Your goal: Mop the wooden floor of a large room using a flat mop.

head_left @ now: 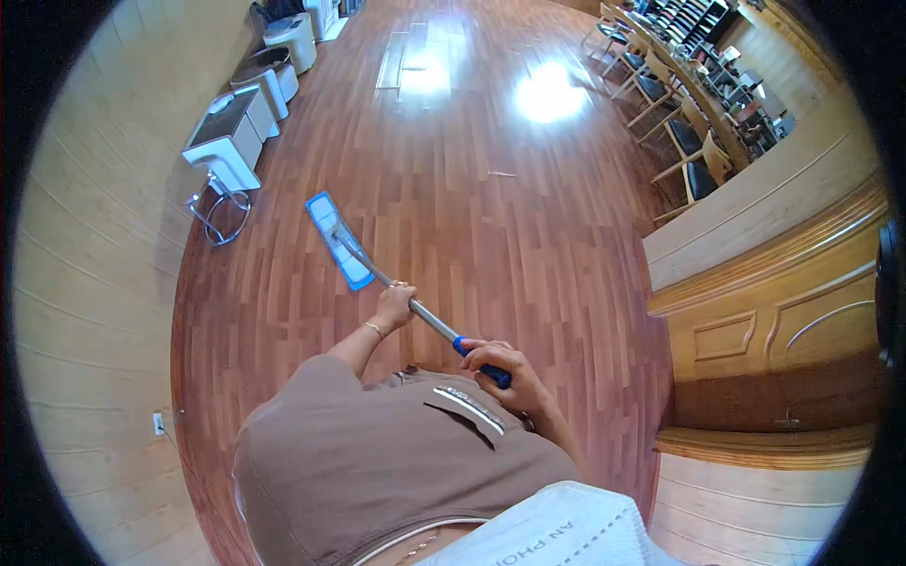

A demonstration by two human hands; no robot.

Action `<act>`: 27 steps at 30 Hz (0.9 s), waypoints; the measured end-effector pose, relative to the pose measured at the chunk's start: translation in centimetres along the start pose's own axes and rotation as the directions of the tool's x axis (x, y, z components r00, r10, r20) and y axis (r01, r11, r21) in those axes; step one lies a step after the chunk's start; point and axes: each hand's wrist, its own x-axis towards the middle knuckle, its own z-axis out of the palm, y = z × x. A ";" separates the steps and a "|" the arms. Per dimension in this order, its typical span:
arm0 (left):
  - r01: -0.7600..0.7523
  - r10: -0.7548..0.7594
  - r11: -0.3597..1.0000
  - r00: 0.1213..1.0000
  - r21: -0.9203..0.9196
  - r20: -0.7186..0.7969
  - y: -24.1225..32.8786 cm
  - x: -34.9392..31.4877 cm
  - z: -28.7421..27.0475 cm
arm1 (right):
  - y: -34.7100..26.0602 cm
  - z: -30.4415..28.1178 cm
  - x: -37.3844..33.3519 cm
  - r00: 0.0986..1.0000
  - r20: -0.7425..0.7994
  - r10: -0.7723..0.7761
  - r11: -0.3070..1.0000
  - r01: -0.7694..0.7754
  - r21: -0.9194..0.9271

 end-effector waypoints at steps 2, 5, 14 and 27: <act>-0.037 0.037 0.999 0.999 -0.011 0.007 0.5 0.7 0.3 | -0.8 -0.6 -0.1 0.999 -0.033 0.002 0.999 -0.003 -0.032; -0.129 0.129 0.990 0.992 -0.050 0.000 2.0 1.4 0.5 | -1.8 -1.9 -0.9 0.997 -0.061 -0.038 0.997 0.033 -0.074; -0.362 0.387 0.882 0.921 -0.301 0.029 9.8 3.0 1.4 | -10.0 -5.7 -3.0 0.958 -0.174 -0.228 0.933 0.163 -0.321; -0.505 0.701 0.673 0.670 -0.541 0.246 21.4 2.0 -1.3 | -15.4 -6.2 -2.1 0.681 -0.017 -0.732 0.669 0.713 -0.209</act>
